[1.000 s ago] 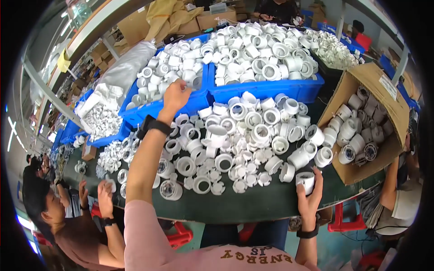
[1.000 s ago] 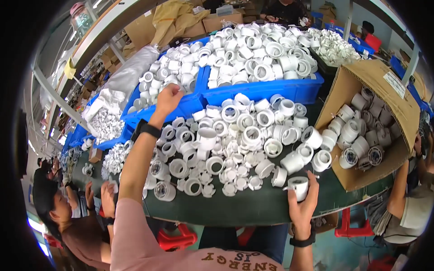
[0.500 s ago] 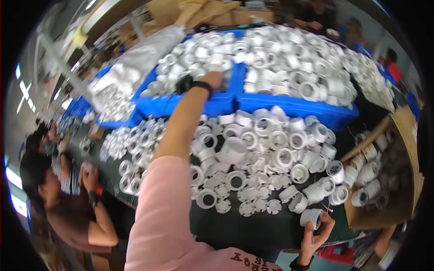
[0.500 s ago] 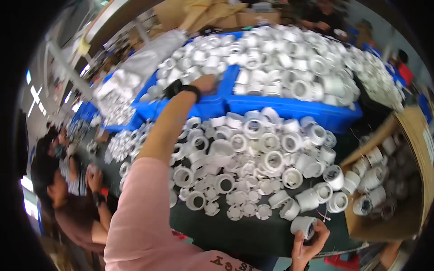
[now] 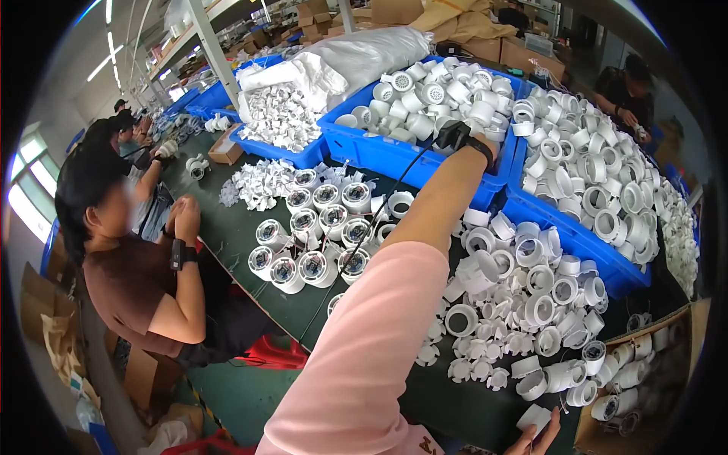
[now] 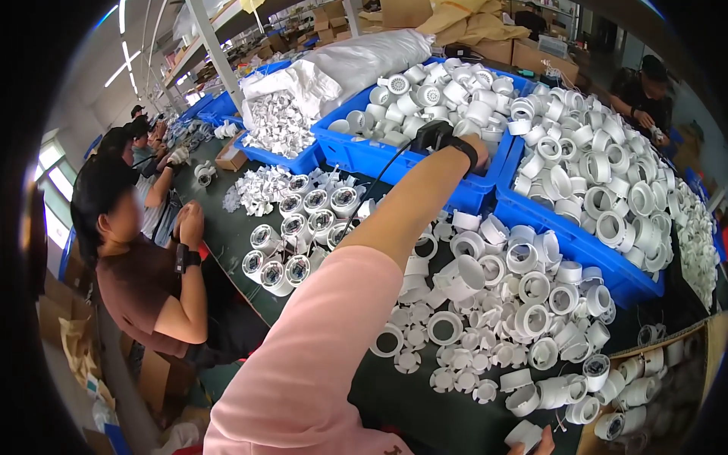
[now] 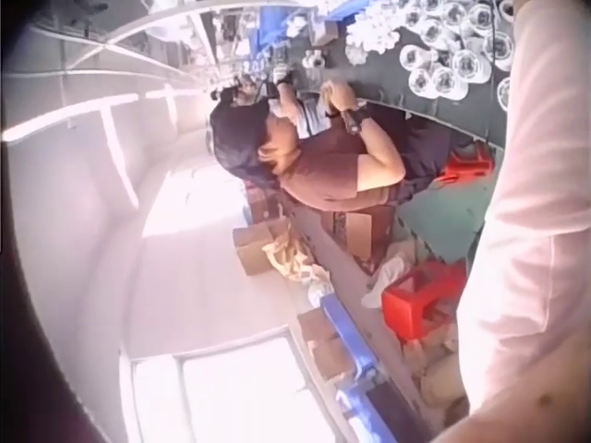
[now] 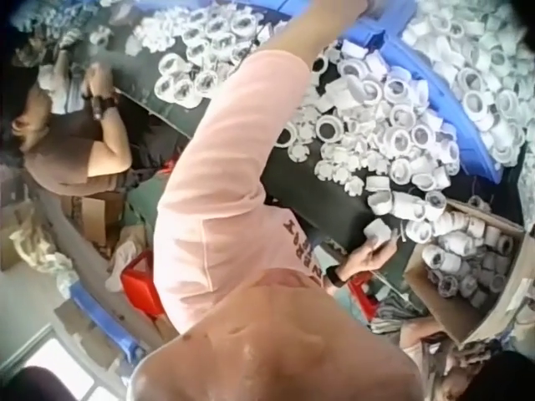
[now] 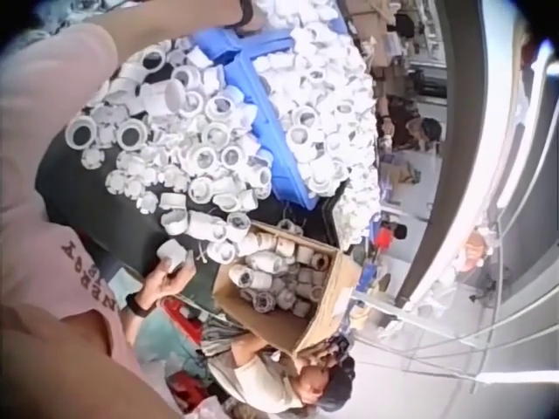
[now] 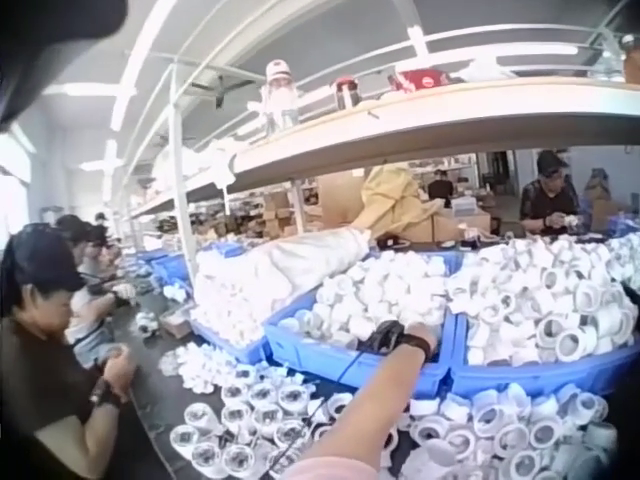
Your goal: The person assembles camera housings by hand, picking up a base and a cover from the table, fitting them together, and placing the assembled unit into a cardboard box.
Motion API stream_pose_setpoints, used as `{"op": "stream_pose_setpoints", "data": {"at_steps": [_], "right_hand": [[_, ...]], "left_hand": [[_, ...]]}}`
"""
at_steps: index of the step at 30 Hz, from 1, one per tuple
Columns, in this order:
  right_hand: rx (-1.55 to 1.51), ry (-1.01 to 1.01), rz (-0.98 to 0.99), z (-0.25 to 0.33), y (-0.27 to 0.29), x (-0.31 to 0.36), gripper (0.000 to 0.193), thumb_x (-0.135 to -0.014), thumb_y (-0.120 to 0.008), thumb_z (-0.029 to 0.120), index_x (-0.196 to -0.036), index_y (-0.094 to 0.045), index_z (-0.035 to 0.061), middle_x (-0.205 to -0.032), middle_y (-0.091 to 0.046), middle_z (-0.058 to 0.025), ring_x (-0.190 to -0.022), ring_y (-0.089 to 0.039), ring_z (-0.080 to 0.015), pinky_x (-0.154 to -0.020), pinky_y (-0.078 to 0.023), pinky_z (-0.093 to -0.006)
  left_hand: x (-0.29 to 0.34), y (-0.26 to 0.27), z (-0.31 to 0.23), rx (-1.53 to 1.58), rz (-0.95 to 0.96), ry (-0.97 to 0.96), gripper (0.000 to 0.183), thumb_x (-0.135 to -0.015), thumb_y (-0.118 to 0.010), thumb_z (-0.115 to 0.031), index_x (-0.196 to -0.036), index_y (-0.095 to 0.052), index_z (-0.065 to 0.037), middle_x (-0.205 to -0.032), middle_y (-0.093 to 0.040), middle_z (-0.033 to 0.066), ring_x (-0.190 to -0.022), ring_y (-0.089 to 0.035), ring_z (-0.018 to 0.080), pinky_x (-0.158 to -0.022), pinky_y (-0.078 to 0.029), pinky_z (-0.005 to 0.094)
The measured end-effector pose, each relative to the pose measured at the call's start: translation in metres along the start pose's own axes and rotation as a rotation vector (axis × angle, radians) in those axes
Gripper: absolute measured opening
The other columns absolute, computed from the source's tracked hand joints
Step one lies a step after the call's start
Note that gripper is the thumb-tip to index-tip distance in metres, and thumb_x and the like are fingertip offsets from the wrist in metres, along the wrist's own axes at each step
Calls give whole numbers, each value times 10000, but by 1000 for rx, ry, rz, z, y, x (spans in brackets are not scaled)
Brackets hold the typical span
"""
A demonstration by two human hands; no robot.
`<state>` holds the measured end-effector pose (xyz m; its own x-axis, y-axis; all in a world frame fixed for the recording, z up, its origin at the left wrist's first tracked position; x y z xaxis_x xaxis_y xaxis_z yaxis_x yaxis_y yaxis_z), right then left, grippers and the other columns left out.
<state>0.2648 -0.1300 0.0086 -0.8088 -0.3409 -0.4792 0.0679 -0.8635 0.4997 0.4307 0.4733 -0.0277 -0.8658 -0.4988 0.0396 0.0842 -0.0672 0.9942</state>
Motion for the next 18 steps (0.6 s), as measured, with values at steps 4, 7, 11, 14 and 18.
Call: {"op": "stream_pose_setpoints", "data": {"at_steps": [4, 7, 11, 14, 18], "right_hand": [[-47, 24, 3, 8, -4, -6, 450, -918, -593, 274, -1187, -540, -82, -1152, -580, -203, -1051, -555, -312, -930, -416, -399], [-189, -11, 36, -3, -15, -2, 453, -902, -621, 218, -1230, -500, -71, -1191, -558, -204, -1073, -547, -303, -934, -425, -402], [-224, -93, -46, -20, -3, 6, 520, -874, -642, 113, -1312, -407, -42, -1242, -516, -201, -1095, -534, -290, -919, -449, -394], [-315, -6, -8, -27, -3, 11, 555, -873, -604, 93, -1357, -351, -8, -1257, -480, -172, -1102, -513, -253, -922, -425, -350], [-605, -207, 71, 21, -18, 13, 585, -894, -584, 156, -1392, -321, -5, -1250, -490, -148, -1032, -546, -215, -802, -482, -302]], "left_hand": [[7, 30, 43, 210, -190, 68, 301, -797, -580, -208, -1004, -676, -11, -1085, -638, 214, -957, -645, 349, -832, -514, 458], [50, 45, 137, 1067, -442, 67, 329, -829, -569, -218, -1070, -618, 0, -1089, -626, 173, -929, -646, 357, -775, -528, 505], [134, 118, 26, 1958, -278, -43, 283, -884, -524, -229, -1111, -561, -65, -1013, -630, 113, -865, -655, 252, -708, -545, 504], [228, 146, -51, 2063, -29, -362, 397, -898, -578, -317, -1162, -499, -33, -1057, -601, 105, -907, -641, 225, -704, -574, 415], [383, 110, -142, 1594, 344, -431, 761, -794, -729, -130, -1411, -284, -122, -1249, -454, 109, -918, -585, 153, -809, -482, 286]]}}
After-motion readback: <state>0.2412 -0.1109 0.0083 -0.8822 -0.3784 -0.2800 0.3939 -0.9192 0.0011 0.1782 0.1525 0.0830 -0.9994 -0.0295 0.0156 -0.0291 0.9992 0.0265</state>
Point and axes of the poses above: each hand's wrist, its own x-axis away from the middle knuckle, its own y-axis out of the back of the hand, z = x × y, the point moved 10 cm from there along -x, towards the middle knuckle
